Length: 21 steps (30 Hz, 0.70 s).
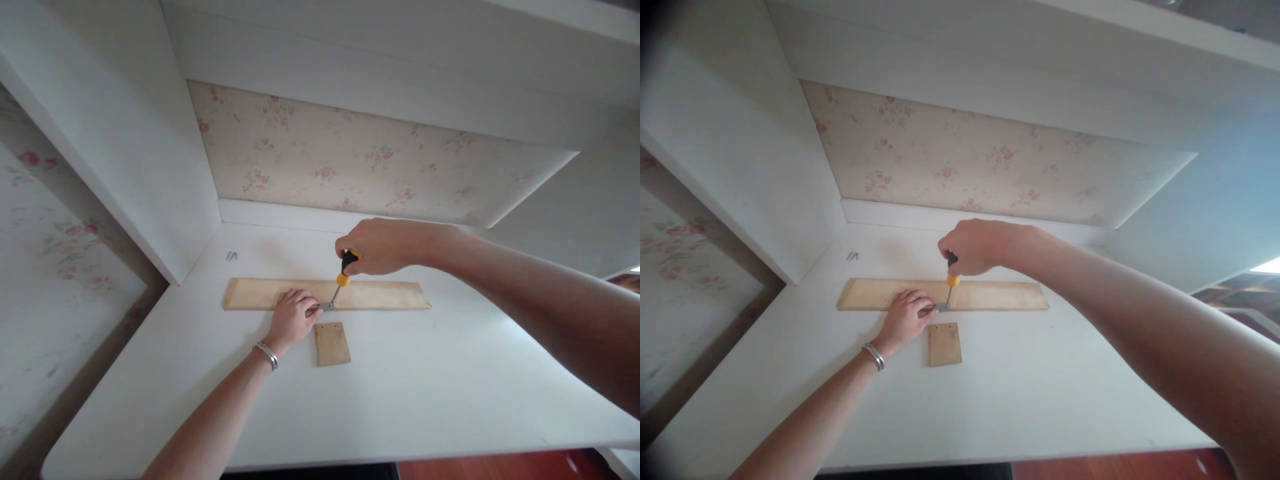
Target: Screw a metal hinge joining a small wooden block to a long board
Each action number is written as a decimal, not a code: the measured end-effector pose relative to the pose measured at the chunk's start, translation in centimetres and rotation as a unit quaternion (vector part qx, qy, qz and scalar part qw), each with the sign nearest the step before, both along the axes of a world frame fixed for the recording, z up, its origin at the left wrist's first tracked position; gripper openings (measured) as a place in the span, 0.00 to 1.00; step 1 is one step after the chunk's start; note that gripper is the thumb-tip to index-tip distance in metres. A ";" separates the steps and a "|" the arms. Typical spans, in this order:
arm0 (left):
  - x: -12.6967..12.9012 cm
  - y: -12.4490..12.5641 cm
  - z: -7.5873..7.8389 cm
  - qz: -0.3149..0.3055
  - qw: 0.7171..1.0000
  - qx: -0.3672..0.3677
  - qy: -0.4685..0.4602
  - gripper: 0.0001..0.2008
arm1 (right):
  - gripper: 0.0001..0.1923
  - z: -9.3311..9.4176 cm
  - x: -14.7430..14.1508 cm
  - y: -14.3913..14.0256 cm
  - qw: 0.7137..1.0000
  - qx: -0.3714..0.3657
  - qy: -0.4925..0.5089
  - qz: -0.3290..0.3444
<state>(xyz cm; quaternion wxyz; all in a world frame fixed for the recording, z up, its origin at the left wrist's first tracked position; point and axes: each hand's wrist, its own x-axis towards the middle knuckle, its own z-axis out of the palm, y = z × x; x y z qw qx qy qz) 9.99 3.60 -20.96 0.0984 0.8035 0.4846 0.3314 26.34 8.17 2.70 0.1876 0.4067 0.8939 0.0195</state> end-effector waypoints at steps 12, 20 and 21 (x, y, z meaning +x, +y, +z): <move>0.0 0.0 -0.1 -0.001 1.000 -0.005 -0.002 0.03 | 0.28 -0.2 0.0 0.2 0.999 -0.003 -0.006 -0.040; 0.0 -0.1 0.0 0.002 1.000 -0.005 0.000 0.04 | 0.25 -0.2 -0.1 0.1 0.998 0.020 0.005 -0.054; 0.0 -0.1 0.1 0.003 1.000 -0.005 0.000 0.04 | 0.27 -0.2 -0.1 0.1 0.999 0.008 0.018 -0.044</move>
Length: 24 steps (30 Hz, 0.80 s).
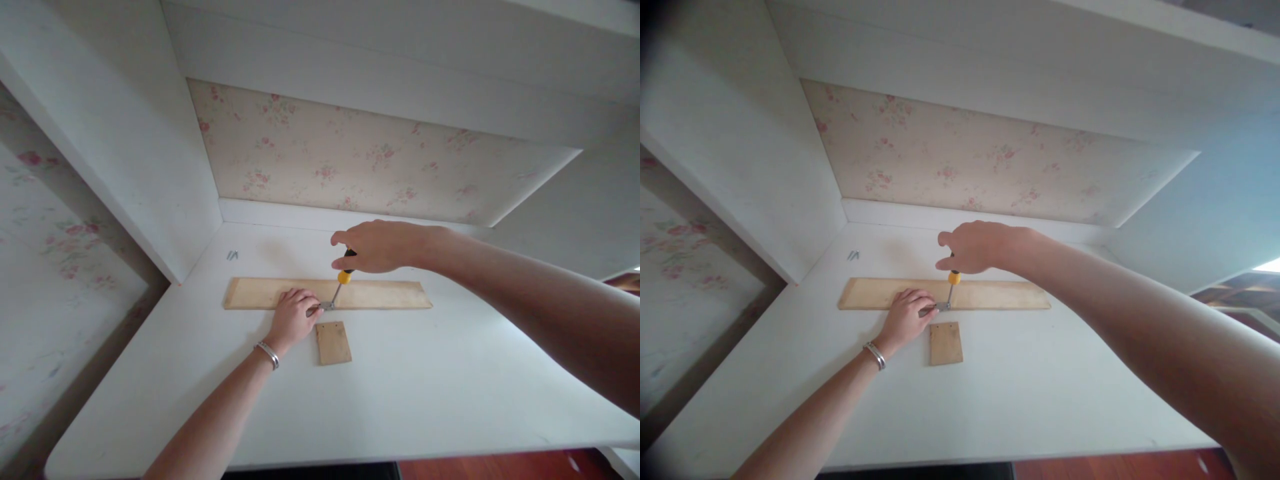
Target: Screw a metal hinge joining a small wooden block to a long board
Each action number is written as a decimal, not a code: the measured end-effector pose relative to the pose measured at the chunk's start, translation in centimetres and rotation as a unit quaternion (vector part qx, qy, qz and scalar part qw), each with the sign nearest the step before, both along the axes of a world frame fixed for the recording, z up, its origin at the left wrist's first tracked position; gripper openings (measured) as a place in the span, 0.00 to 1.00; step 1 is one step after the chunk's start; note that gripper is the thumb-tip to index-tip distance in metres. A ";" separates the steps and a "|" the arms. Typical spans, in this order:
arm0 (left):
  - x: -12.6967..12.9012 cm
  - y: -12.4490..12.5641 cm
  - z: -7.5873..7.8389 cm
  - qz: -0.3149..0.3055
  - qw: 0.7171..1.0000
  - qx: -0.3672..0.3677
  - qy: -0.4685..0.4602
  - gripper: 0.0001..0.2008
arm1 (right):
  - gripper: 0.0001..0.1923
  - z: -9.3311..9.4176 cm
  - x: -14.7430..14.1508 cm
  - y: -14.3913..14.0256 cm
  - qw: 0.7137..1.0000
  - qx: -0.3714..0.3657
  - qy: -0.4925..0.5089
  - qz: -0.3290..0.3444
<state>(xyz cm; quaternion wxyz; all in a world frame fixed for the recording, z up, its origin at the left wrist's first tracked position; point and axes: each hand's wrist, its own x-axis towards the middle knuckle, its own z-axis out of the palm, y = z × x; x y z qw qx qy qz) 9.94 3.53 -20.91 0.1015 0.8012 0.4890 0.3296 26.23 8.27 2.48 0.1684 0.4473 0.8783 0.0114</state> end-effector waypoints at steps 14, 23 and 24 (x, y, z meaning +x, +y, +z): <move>0.0 0.1 -0.2 0.001 1.000 -0.001 0.000 0.03 | 0.19 0.1 0.1 0.1 0.999 -0.004 -0.006 0.041; 0.0 0.0 -0.1 0.003 1.000 0.001 0.006 0.03 | 0.21 0.3 0.2 0.2 0.997 -0.039 0.007 0.059; 0.0 0.0 -0.1 0.003 1.000 0.001 0.006 0.03 | 0.19 0.3 0.2 0.2 0.999 -0.022 -0.010 0.034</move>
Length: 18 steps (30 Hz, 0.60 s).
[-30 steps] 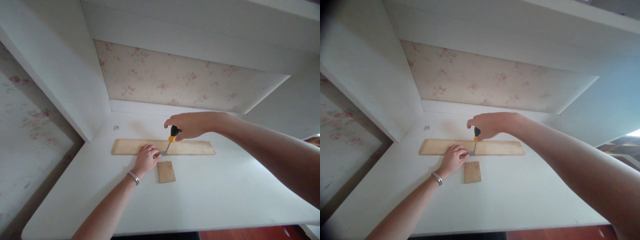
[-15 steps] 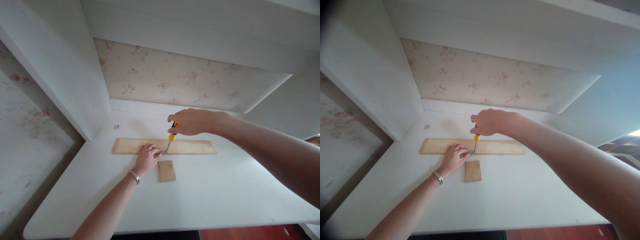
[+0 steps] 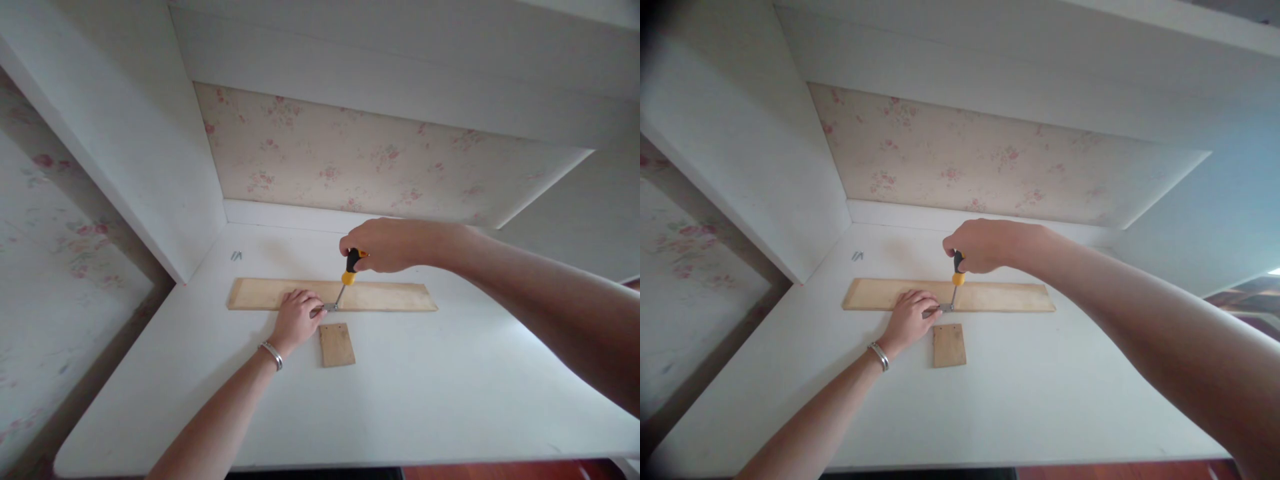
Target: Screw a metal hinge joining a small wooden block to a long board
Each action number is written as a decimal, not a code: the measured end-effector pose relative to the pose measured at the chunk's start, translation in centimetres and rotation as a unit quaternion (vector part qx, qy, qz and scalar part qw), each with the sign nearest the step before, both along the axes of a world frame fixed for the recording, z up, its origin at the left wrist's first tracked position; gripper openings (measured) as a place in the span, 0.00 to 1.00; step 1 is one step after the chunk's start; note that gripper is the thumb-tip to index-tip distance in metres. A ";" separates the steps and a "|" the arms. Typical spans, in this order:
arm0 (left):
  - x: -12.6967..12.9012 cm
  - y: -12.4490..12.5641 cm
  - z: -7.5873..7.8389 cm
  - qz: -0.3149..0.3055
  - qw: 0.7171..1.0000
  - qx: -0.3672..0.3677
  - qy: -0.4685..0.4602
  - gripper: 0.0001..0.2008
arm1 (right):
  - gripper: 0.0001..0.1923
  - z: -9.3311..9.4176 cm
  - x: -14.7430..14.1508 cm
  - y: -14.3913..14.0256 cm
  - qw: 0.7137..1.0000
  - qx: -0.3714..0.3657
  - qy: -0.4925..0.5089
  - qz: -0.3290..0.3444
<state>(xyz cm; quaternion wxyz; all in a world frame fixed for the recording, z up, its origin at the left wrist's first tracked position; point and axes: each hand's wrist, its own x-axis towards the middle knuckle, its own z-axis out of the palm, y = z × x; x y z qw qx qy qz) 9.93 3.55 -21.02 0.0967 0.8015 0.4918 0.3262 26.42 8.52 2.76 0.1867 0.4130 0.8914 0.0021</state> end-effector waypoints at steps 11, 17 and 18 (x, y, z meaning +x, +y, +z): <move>0.0 0.0 0.1 0.000 1.000 0.004 -0.001 0.04 | 0.28 -0.4 0.1 0.2 0.999 0.005 0.024 -0.039; -0.1 0.0 0.0 -0.001 1.000 0.005 -0.005 0.03 | 0.24 0.0 -0.1 0.1 1.000 -0.021 0.005 0.014; -0.1 0.0 0.0 0.000 1.000 0.005 -0.005 0.03 | 0.22 0.0 -0.2 0.1 1.000 0.001 -0.011 -0.008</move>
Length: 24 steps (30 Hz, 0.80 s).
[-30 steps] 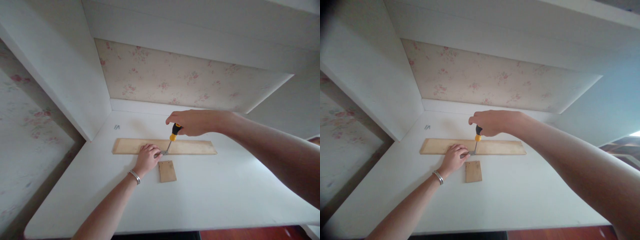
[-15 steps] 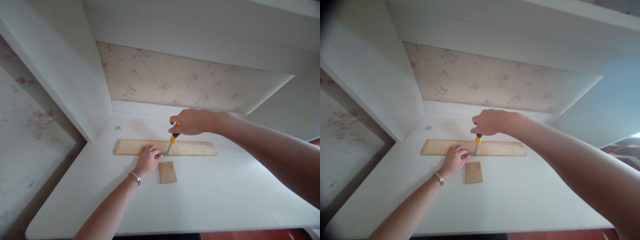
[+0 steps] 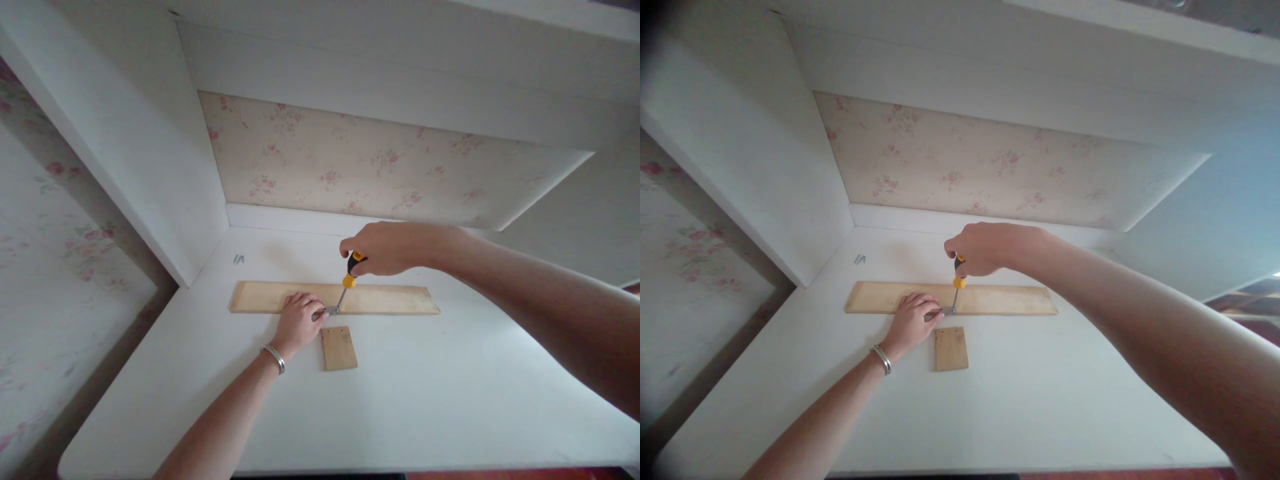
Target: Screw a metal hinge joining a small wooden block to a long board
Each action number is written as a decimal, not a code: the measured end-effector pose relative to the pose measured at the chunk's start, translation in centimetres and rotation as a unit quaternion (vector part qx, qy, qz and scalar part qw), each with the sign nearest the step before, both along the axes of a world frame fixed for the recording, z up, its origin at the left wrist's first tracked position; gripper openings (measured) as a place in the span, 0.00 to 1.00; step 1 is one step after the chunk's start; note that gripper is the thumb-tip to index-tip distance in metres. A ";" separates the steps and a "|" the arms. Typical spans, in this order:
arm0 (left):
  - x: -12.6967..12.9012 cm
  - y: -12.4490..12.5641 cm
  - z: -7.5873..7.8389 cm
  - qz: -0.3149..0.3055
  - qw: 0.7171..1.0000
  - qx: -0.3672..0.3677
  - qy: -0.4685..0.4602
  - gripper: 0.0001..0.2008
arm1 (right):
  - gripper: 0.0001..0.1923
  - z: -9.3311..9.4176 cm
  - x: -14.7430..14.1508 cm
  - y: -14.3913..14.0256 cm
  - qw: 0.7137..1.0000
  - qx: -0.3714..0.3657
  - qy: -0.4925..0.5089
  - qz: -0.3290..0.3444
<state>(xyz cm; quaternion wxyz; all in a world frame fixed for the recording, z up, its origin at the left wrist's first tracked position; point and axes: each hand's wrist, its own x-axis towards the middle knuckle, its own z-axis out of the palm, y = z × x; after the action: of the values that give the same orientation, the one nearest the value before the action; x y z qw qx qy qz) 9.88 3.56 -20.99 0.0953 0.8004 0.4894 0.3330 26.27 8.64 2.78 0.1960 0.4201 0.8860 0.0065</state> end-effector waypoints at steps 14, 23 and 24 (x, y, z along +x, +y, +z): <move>0.0 0.0 0.0 -0.001 1.000 0.002 0.008 0.04 | 0.25 -0.5 0.2 0.1 0.996 -0.040 0.064 0.044; 0.0 -0.1 0.2 -0.001 1.000 0.008 0.009 0.03 | 0.23 -0.1 0.3 0.0 0.996 -0.041 0.051 0.057; 0.0 -0.1 0.1 -0.001 1.000 0.009 0.010 0.03 | 0.20 0.0 0.2 0.0 0.996 -0.040 0.043 0.064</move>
<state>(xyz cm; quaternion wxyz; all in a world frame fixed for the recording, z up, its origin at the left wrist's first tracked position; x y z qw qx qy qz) 9.91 3.47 -20.84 0.0834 0.8049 0.4864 0.3295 26.48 8.63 2.76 0.1735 0.3543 0.9183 -0.0348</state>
